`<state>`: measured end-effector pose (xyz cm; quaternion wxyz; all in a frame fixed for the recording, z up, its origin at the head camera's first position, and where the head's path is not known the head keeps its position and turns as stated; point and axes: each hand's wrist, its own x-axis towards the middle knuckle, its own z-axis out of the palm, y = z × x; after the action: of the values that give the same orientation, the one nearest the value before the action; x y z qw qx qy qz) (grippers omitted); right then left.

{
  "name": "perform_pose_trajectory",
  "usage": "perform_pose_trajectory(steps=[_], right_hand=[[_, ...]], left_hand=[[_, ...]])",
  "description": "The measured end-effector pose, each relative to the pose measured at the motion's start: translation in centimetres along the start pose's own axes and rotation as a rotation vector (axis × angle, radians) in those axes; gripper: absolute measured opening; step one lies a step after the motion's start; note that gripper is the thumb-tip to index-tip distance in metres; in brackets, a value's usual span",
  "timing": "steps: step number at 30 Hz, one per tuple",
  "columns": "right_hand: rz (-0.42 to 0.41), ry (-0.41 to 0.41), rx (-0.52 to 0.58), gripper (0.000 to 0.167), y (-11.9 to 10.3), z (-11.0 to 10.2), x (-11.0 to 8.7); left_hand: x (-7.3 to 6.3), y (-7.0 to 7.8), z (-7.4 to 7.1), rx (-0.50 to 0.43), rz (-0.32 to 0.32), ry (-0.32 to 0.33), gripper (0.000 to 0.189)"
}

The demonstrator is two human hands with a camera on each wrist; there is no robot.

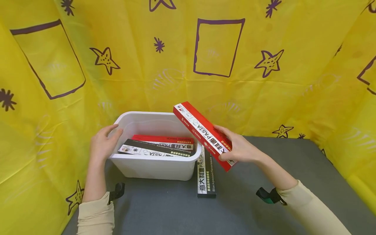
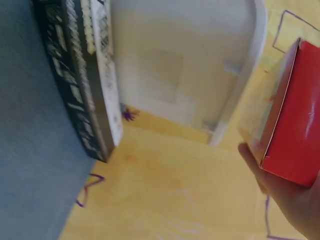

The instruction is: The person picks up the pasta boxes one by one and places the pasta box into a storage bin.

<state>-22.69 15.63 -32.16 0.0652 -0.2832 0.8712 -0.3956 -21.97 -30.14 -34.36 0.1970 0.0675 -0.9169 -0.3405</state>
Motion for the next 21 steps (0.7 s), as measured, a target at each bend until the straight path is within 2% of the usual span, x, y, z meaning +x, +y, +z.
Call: perform_pose_trajectory(steps=[4,10,16,21], right_hand=[[-0.080,-0.060,-0.120,0.093,-1.0,-0.8,1.1],[-0.182,-0.162,-0.197,0.089,-2.4,-1.5,3.3],[-0.216,-0.224,-0.278,0.081,-3.6,-1.5,5.4],[-0.221,-0.257,-0.349,0.084,-4.2,-1.2,6.8]], left_hand=[[0.0,0.1,0.0,-0.008,-0.006,0.000,0.057],[-0.1,0.1,-0.1,-0.005,-0.013,-0.008,0.057],[-0.1,0.0,0.0,-0.007,-0.016,-0.013,0.059],[-0.1,0.1,0.0,-0.007,-0.011,-0.011,0.058]])
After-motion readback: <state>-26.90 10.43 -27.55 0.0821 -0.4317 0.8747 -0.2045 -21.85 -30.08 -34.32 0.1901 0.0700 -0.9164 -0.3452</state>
